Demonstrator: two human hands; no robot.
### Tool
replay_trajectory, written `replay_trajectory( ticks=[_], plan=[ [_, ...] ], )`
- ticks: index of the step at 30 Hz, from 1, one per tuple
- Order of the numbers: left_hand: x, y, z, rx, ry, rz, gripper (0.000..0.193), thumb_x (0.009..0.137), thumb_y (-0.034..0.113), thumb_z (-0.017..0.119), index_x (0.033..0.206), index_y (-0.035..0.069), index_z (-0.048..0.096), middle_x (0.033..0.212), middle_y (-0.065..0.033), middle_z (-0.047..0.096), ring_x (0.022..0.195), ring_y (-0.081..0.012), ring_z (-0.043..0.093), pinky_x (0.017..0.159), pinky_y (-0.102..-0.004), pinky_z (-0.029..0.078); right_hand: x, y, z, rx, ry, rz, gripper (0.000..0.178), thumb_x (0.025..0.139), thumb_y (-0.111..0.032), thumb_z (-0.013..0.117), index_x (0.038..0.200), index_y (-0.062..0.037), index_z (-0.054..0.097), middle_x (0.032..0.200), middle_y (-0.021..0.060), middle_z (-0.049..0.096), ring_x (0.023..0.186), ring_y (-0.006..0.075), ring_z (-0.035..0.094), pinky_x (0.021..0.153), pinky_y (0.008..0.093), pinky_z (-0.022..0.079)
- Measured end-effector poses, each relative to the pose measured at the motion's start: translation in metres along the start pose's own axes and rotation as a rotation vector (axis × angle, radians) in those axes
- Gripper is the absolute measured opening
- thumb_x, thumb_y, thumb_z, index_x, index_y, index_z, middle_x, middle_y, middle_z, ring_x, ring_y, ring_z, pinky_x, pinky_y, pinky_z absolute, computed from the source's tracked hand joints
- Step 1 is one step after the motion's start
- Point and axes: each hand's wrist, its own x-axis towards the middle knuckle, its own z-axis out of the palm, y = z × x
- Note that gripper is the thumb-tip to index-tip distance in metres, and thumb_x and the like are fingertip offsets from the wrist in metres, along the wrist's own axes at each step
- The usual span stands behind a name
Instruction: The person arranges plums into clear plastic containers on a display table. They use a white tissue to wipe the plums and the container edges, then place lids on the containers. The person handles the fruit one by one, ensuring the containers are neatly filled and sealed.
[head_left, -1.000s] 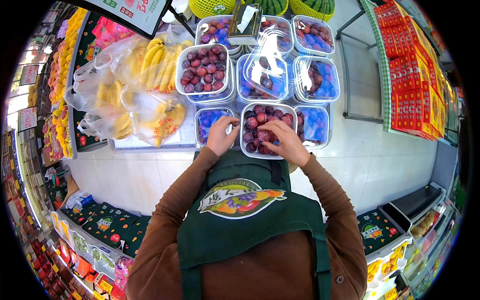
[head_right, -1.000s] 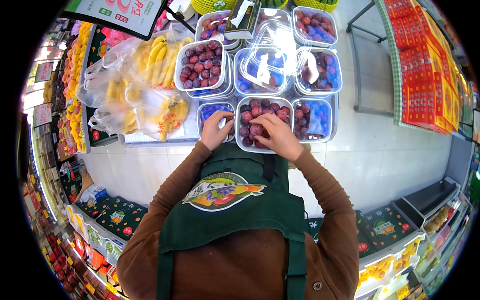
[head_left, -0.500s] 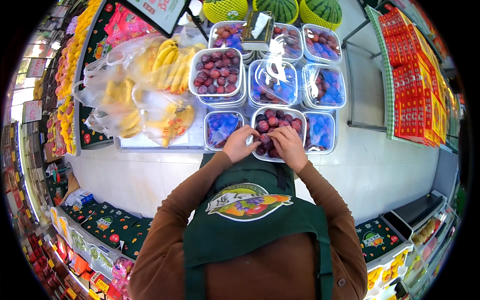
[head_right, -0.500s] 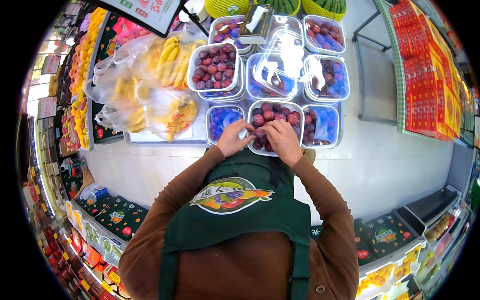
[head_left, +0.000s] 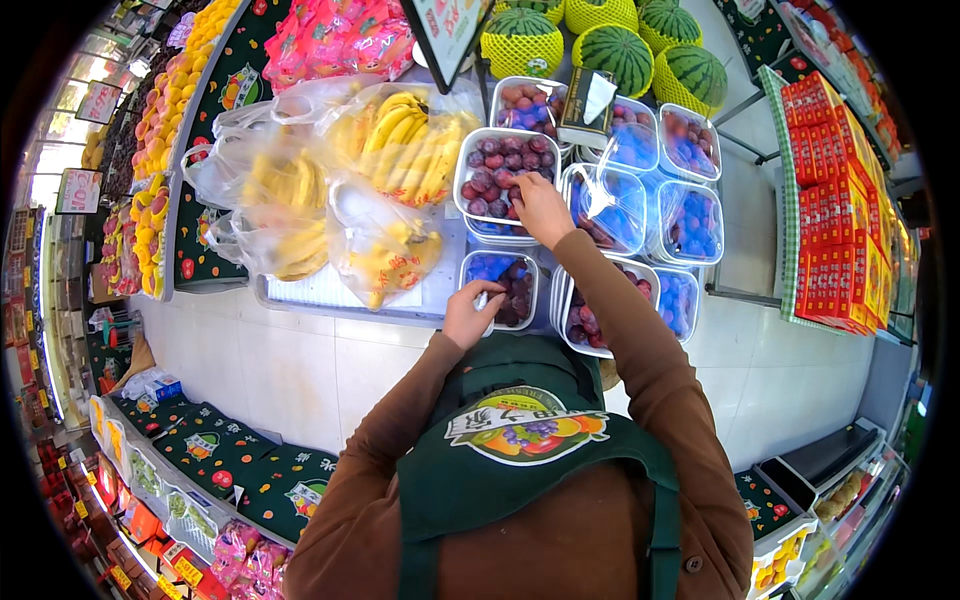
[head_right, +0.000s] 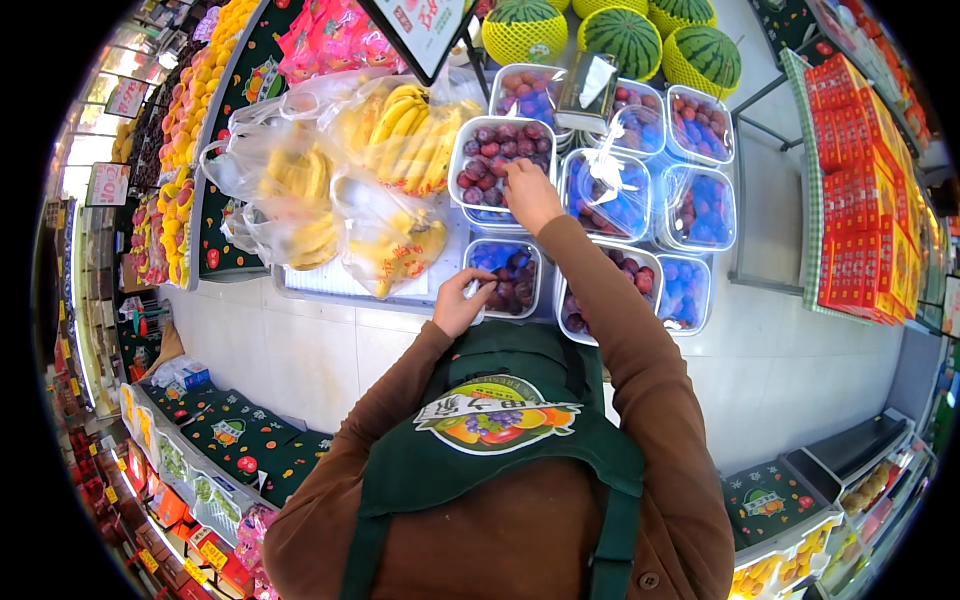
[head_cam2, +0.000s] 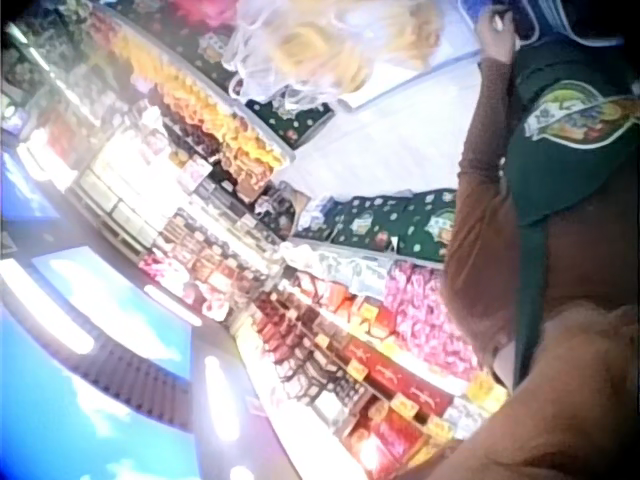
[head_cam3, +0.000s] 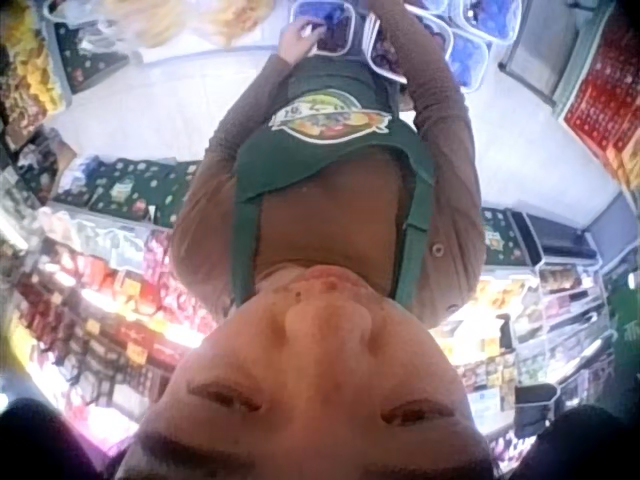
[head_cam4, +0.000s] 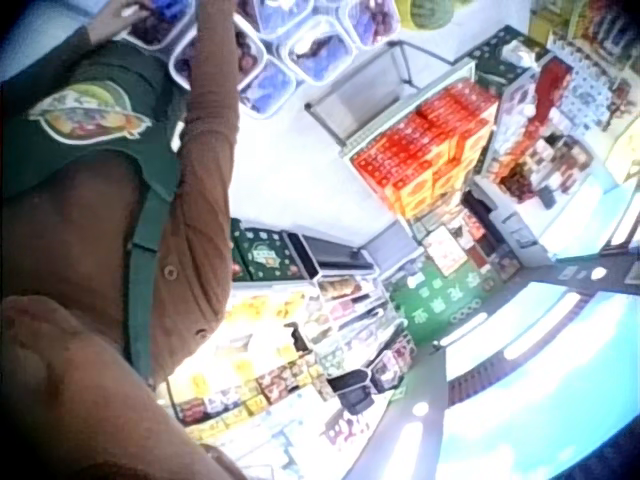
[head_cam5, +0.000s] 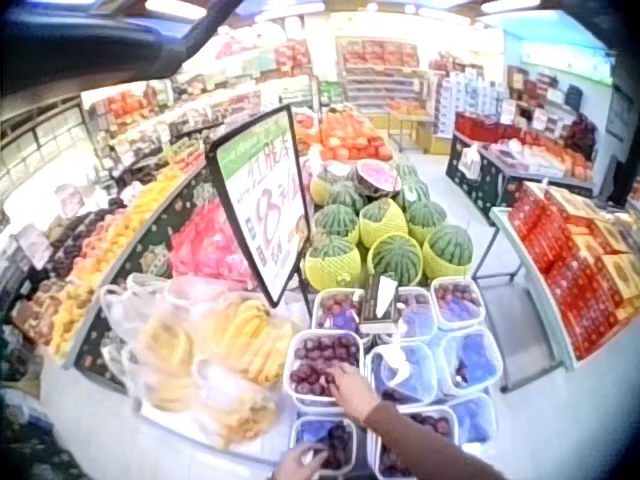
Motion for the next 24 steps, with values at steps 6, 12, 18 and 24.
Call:
replay_trajectory(
  ticks=[6,12,18,24],
  plan=[
    [-0.004,-0.031,-0.041,-0.115,0.066,-0.172,0.015,0.087,0.012,0.067,0.097,0.0,0.069,0.09,-0.0043,0.067,0.087,-0.0118,0.058,0.084,-0.0279,0.045,0.021,-0.009,0.022,-0.249,-0.167,0.163,0.028,0.076,-0.009,0.069,0.102,-0.0054,0.061,0.102,0.0131,0.059,0.097,0.0331,0.062,0.083,0.0427,0.051],
    [0.016,-0.05,-0.054,-0.163,0.029,-0.192,0.017,0.087,0.014,0.067,0.097,0.001,0.069,0.089,-0.0033,0.067,0.088,-0.0111,0.057,0.086,-0.0285,0.044,0.021,0.008,-0.002,-0.181,-0.453,-0.021,0.027,0.073,-0.007,0.071,0.099,-0.0079,0.064,0.11,0.0129,0.055,0.093,0.0343,0.064,0.081,0.0437,0.052],
    [0.033,-0.047,-0.054,-0.142,0.015,-0.123,0.016,0.087,0.014,0.067,0.097,0.001,0.068,0.088,-0.0039,0.067,0.086,-0.0108,0.059,0.083,-0.0279,0.046,0.026,0.002,0.002,-0.322,-0.519,-0.045,0.017,0.077,-0.009,0.067,0.094,-0.006,0.066,0.109,0.0186,0.055,0.087,0.0387,0.067,0.077,0.0481,0.054],
    [0.042,-0.033,-0.054,-0.187,-0.016,-0.155,0.016,0.087,0.014,0.067,0.098,0.001,0.068,0.092,-0.0032,0.068,0.089,-0.0101,0.058,0.085,-0.0272,0.045,0.031,-0.002,0.008,-0.262,-0.448,0.093,0.029,0.074,-0.023,0.076,0.094,-0.0044,0.068,0.115,0.0205,0.054,0.088,0.0398,0.066,0.08,0.0476,0.054]
  ],
)
